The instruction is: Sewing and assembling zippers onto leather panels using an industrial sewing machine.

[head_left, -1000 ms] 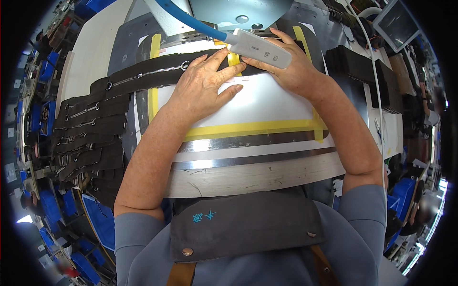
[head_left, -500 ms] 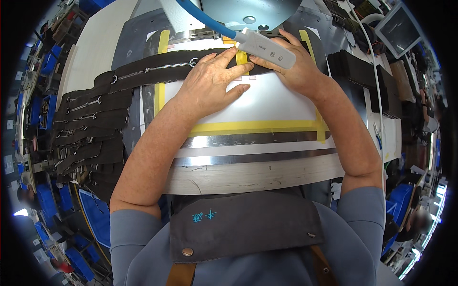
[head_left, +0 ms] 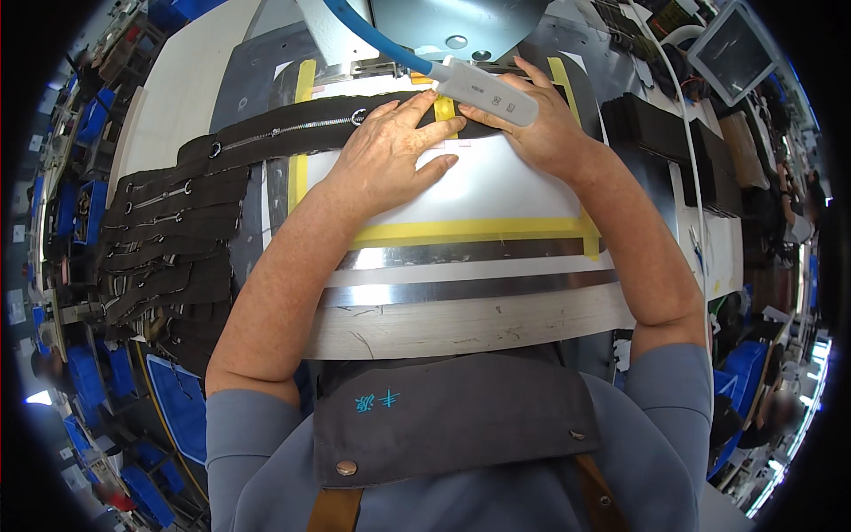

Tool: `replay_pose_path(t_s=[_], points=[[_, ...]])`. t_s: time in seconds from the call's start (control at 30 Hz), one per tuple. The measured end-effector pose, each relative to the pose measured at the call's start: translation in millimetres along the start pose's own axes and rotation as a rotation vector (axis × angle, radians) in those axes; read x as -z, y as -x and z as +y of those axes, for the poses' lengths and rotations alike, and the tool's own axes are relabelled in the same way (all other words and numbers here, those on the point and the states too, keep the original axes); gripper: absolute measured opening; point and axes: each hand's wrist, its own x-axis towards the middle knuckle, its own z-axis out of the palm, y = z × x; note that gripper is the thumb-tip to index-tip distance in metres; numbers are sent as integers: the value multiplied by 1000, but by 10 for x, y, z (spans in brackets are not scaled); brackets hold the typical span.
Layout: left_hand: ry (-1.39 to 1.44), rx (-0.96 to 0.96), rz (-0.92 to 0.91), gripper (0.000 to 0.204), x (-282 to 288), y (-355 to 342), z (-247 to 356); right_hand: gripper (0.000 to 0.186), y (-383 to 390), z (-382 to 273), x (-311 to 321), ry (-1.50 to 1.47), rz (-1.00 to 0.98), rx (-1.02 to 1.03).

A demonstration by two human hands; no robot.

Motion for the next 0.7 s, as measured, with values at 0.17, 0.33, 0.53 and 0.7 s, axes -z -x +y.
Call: replay_pose_path(t_s=[0.17, 0.33, 0.53, 0.7], points=[[16, 104, -111, 40, 7, -71, -3, 34, -45, 34, -35, -22, -7, -63], [-10, 70, -193, 39, 48, -113, -95, 36, -125, 46, -40, -76, 13, -145], [0, 78, -218, 40, 91, -177, -153, 39, -249, 37, 31, 77, -100, -164], [22, 89, -212, 40, 56, -163, -222, 33, -320, 122, -24, 146, -137, -181]])
